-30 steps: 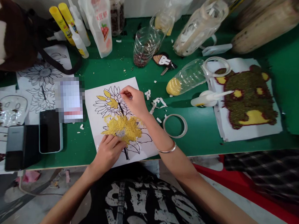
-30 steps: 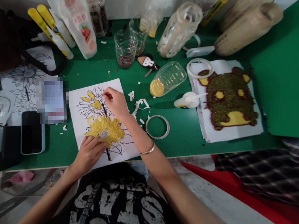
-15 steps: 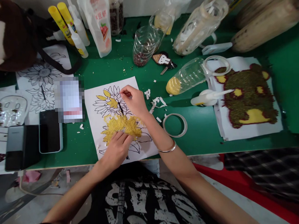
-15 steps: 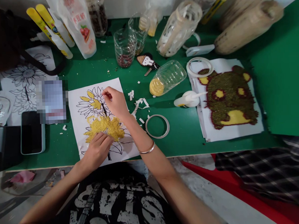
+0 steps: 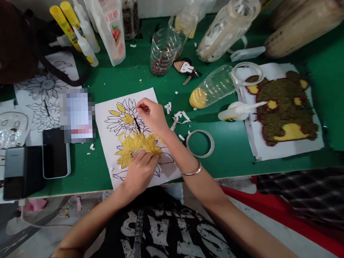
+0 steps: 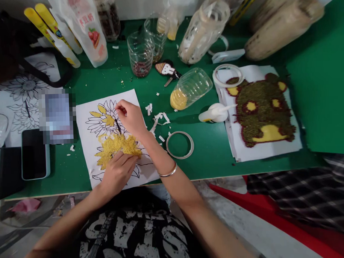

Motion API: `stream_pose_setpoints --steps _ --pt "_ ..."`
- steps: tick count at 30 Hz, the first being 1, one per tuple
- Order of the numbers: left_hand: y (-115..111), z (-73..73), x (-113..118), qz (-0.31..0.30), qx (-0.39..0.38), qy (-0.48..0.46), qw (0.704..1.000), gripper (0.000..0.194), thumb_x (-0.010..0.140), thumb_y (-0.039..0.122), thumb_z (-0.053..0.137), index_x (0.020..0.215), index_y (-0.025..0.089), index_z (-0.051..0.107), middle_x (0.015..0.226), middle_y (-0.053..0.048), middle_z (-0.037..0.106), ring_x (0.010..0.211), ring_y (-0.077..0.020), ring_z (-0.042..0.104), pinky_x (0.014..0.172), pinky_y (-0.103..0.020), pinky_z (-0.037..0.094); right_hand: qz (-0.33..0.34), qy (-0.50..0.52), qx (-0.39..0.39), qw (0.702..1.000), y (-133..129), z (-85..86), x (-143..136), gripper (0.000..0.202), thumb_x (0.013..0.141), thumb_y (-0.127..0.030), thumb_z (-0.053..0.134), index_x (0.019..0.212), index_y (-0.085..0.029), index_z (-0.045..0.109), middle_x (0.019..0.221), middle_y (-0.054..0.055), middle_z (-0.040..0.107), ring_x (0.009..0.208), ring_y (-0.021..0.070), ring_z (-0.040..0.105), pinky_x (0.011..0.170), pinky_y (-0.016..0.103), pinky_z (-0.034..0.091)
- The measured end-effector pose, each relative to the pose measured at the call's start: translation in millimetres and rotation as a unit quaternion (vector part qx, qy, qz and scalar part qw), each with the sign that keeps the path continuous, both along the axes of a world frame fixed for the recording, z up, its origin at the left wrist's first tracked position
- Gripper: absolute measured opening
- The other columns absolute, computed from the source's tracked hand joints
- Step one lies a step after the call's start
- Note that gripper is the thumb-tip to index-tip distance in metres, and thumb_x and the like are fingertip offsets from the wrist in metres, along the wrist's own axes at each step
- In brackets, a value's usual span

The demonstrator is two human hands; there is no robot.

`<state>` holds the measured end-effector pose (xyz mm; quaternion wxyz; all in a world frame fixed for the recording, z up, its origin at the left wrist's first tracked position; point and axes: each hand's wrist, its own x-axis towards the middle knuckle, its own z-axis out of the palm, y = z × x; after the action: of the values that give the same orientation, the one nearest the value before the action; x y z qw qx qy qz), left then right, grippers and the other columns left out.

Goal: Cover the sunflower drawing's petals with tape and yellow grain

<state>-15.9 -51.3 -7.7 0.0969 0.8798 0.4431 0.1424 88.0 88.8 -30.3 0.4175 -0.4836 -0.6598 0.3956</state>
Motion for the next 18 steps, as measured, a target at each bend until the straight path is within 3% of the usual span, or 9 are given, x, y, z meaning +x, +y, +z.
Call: stream_pose_setpoints --steps 12,18 --pt "-1.2 -1.4 0.7 0.022 -0.004 -0.046 0.999 0.014 0.084 0.006 0.049 0.086 0.013 0.061 0.077 -0.004 0.064 0.07 -0.016 0.052 0.061 -0.027 0.047 0.0 -0.002 -0.01 1.0 0.1 0.3 -0.2 0.009 0.079 -0.018 0.044 0.076 -0.021 0.052 0.075 -0.002 0.061 0.071 0.0096 0.055 0.07 0.025 0.044" --pt "23.0 11.9 -25.9 0.113 0.005 -0.097 0.989 0.018 0.087 0.007 0.043 0.086 0.013 0.06 0.079 -0.005 0.063 0.073 -0.0123 0.058 0.065 -0.023 0.049 -0.004 0.004 -0.017 1.0 -0.1 1.8 -0.7 0.009 0.079 -0.017 0.044 0.075 -0.022 0.051 0.076 -0.001 0.061 0.071 0.0104 0.055 0.07 0.025 0.044"
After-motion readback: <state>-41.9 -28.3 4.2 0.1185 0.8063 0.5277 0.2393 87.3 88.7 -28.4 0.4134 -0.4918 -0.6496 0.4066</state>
